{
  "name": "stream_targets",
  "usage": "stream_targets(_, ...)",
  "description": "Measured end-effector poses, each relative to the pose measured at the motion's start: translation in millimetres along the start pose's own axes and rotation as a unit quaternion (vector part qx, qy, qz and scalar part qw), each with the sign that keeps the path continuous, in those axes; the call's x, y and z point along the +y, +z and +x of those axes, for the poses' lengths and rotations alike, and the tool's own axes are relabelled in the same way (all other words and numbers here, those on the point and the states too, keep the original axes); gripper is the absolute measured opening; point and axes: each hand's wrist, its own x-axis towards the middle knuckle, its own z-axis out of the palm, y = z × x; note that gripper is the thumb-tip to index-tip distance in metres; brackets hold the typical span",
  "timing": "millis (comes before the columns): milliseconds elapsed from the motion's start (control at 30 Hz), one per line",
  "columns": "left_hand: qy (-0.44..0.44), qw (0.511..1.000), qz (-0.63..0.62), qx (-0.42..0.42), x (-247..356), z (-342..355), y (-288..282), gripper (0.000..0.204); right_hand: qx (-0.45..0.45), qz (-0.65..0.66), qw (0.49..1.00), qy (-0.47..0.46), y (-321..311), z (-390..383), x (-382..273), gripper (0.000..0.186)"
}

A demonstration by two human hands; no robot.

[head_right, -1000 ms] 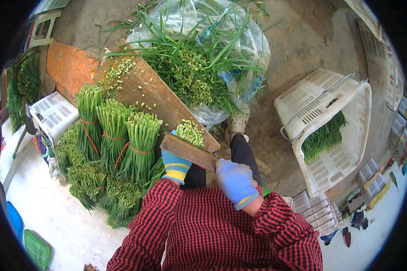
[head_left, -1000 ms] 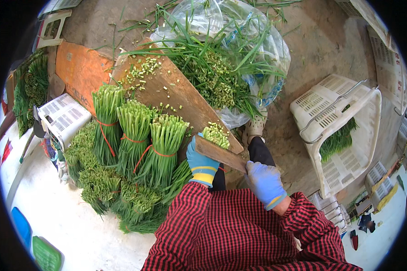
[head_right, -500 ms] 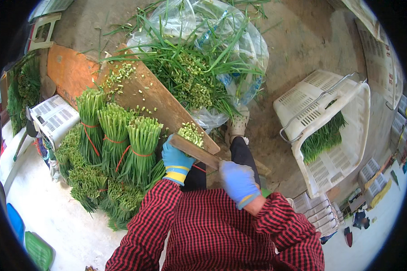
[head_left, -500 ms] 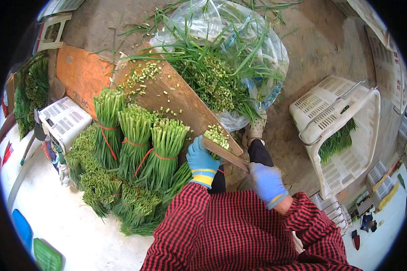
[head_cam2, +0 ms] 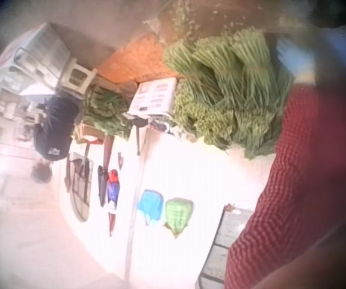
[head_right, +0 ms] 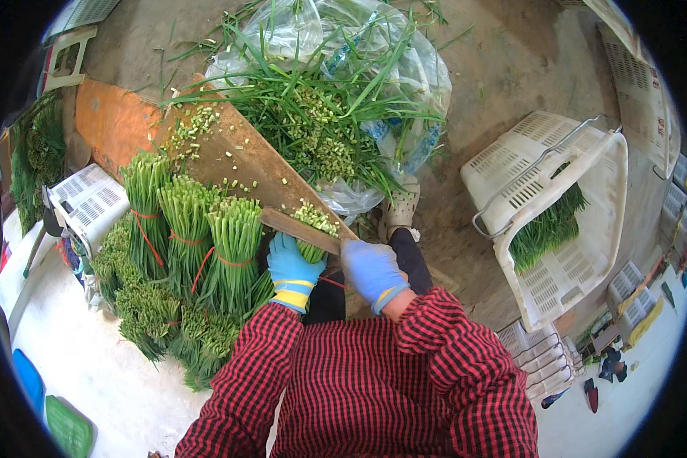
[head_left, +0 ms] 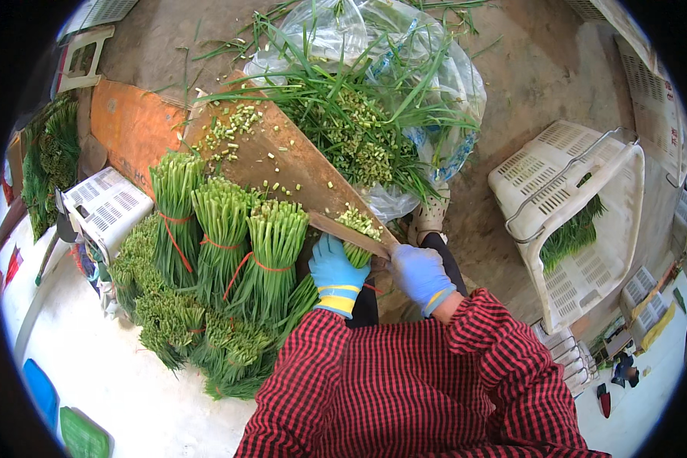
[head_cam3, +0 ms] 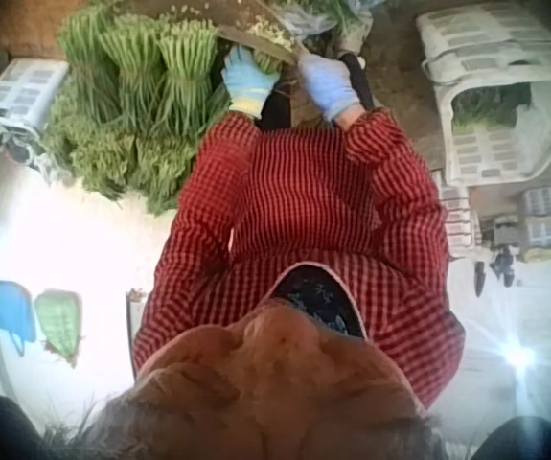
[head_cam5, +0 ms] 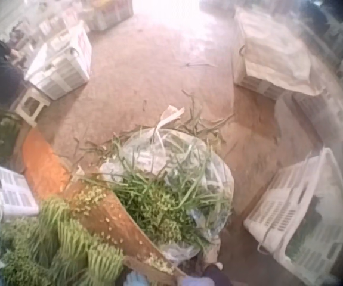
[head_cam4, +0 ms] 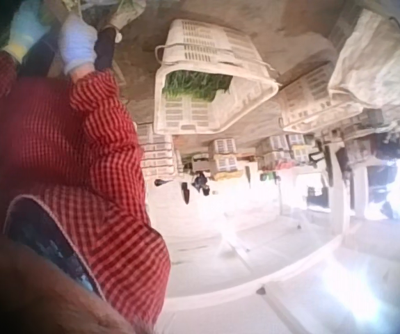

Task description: The person trims the root ends of green onion bundles with a cleaver, ties them with rubber bands, and places them into a plastic crate. The person repeats this process for multiple bundles in a food processing room.

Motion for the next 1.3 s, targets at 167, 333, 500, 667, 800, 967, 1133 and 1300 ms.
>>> stream_targets(167,0.011,0.999,-0.040,0.034,-0.3,2.0,1.2,0.091,-0.108,-0.001,0.992,0.067,-3.8,6.5,-3.3,0.008)
stream_targets(333,-0.009,1.000,-0.010,-0.020,-6.1,1.0,-0.9,0.095,0.017,0.042,0.999,0.007,16.0,29.6,-11.7,0.014)
stream_targets(500,-0.013,0.996,-0.079,0.035,-27.1,-2.9,-11.3,0.104,-0.048,0.042,0.994,0.086,24.2,12.9,15.0,0.015)
stream_targets(667,-0.018,0.994,-0.021,0.103,-25.8,-2.6,-0.8,0.105,0.140,0.079,0.987,0.030,5.9,18.4,16.7,0.012)
stream_targets(800,-0.037,0.995,-0.083,0.037,-21.4,0.8,-18.6,0.114,0.138,0.161,0.960,0.182,-17.5,16.7,1.7,0.022)
stream_targets(967,-0.029,0.998,-0.036,-0.035,-3.5,-12.5,-66.6,0.124,0.194,0.329,0.902,0.202,-62.0,-58.9,-0.3,0.025)
stream_targets(1133,0.145,0.969,-0.125,0.158,34.0,-38.0,-85.0,0.077,0.088,0.527,0.769,0.351,-104.7,-139.2,0.9,0.026)
stream_targets(1300,0.179,0.940,-0.261,0.127,70.4,-39.1,-65.8,0.042,0.139,0.646,0.684,0.309,-121.8,-146.1,19.9,0.028)
